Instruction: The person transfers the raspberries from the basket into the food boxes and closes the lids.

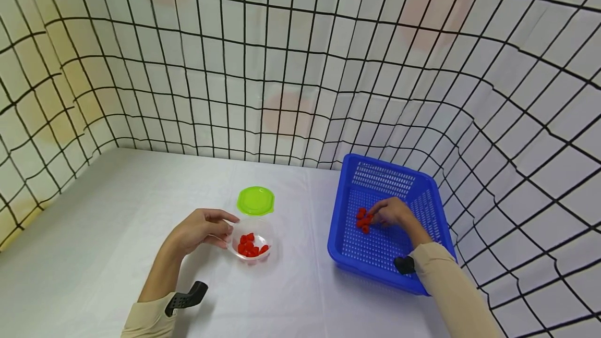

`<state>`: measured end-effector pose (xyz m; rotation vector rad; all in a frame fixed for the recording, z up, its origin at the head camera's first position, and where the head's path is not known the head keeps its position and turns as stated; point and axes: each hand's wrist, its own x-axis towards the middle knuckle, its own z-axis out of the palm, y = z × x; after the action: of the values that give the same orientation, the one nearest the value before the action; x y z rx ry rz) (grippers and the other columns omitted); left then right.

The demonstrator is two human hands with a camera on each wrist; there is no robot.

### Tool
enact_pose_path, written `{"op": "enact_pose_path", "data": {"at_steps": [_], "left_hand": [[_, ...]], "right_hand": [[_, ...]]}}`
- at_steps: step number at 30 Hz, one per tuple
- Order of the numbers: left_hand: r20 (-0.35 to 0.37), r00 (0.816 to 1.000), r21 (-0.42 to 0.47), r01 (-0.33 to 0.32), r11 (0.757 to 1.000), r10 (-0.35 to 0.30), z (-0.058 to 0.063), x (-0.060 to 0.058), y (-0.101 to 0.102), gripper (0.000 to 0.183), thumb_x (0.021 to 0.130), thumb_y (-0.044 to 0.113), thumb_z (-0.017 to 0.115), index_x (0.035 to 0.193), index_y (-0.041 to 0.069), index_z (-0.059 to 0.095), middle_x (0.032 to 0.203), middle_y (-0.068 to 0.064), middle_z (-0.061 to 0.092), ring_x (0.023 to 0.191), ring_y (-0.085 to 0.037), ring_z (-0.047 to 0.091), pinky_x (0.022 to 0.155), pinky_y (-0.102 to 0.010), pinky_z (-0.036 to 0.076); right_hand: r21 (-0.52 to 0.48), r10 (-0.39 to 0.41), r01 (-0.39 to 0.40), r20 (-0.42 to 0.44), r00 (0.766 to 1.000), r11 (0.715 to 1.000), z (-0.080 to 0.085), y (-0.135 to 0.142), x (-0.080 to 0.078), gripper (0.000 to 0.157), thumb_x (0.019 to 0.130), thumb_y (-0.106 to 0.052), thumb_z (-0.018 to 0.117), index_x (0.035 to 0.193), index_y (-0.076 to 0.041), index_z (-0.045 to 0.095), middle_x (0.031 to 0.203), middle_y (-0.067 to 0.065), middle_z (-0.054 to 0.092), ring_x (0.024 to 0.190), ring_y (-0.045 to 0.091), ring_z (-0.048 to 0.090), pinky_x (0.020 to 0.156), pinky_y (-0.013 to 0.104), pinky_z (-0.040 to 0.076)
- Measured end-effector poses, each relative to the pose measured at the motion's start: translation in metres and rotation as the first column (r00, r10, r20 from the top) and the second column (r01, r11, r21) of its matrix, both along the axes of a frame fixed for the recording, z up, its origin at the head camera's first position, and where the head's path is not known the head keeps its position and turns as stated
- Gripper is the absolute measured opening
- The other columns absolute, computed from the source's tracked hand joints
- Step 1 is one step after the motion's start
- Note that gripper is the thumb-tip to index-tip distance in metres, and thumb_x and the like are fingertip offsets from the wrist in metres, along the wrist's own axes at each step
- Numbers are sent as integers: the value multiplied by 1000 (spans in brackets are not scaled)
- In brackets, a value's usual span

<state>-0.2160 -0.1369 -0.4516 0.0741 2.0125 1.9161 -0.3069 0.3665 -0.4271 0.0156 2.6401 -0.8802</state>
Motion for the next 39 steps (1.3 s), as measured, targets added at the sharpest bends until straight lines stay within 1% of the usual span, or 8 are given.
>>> {"op": "enact_pose_path", "data": {"at_steps": [5, 11, 18, 23, 30, 33, 37, 39], "left_hand": [[-2, 1000, 0, 7, 1000, -7, 1, 0, 0, 31, 93, 1, 63, 121, -10, 66, 83, -10, 65, 73, -19, 63, 67, -34, 65], [-4, 1000, -3, 10, 1000, -10, 1, 0, 0, 32, 93, 2, 63, 122, -10, 65, 84, -10, 66, 74, -19, 63, 68, -35, 65], [2, 1000, -3, 1, 1000, -1, -2, -1, 1, 29, 92, 1, 63, 120, -9, 67, 83, -10, 66, 73, -20, 63, 68, -35, 65], [-5, 1000, -6, 4, 1000, -4, -2, -1, 1, 29, 93, 1, 63, 120, -9, 66, 84, -10, 66, 74, -20, 64, 68, -35, 65], [-3, 1000, -14, 0, 1000, 0, -1, 0, 2, 30, 93, 2, 62, 121, -9, 66, 84, -11, 66, 73, -20, 64, 68, -35, 65], [-4, 1000, -18, 2, 1000, -2, 0, 0, 2, 30, 94, 2, 62, 121, -10, 66, 83, -10, 66, 73, -20, 64, 68, -35, 65], [0, 1000, -20, 1, 1000, -1, 0, 0, 1, 31, 94, 2, 62, 122, -10, 65, 83, -10, 66, 73, -20, 64, 68, -34, 65], [3, 1000, -17, 0, 1000, 0, 1, 0, 2, 31, 93, 2, 63, 121, -10, 66, 83, -11, 66, 73, -20, 64, 68, -34, 65]], "right_hand": [[-12, -16, 16, -8, 1000, 1000, 4, 0, 2, 25, 91, -4, 67, 115, 5, 72, 106, 19, 73, 98, 31, 70, 87, 47, 62], [19, -17, 18, -40, 999, 1000, 16, 0, 4, 27, 90, -9, 72, 114, 3, 72, 114, 23, 69, 97, 31, 70, 84, 45, 63], [25, 28, -26, -85, 996, 999, 37, -6, 6, 32, 92, -17, 73, 118, 0, 72, 120, 26, 67, 96, 31, 71, 87, 49, 62], [-6, 71, -72, -121, 990, 997, 55, -20, 7, 32, 93, -19, 72, 120, 0, 71, 116, 23, 69, 99, 33, 71, 86, 45, 63], [-13, 144, -148, -163, 976, 989, 76, -47, 9, 32, 95, -22, 72, 121, -4, 71, 112, 15, 73, 94, 23, 70, 84, 40, 63], [-10, 178, -183, -183, 967, 983, 85, -63, 10, 30, 95, -24, 71, 120, -7, 72, 109, 12, 74, 91, 21, 69, 82, 38, 62], [-21, 230, -239, -209, 951, 971, 93, -85, 12, 29, 94, -24, 72, 119, -8, 73, 107, 11, 74, 92, 22, 69, 83, 38, 63], [-48, 245, -260, -206, 947, 964, 96, -96, 13, 29, 94, -22, 72, 119, -8, 73, 108, 12, 74, 93, 23, 71, 84, 39, 63]]}}
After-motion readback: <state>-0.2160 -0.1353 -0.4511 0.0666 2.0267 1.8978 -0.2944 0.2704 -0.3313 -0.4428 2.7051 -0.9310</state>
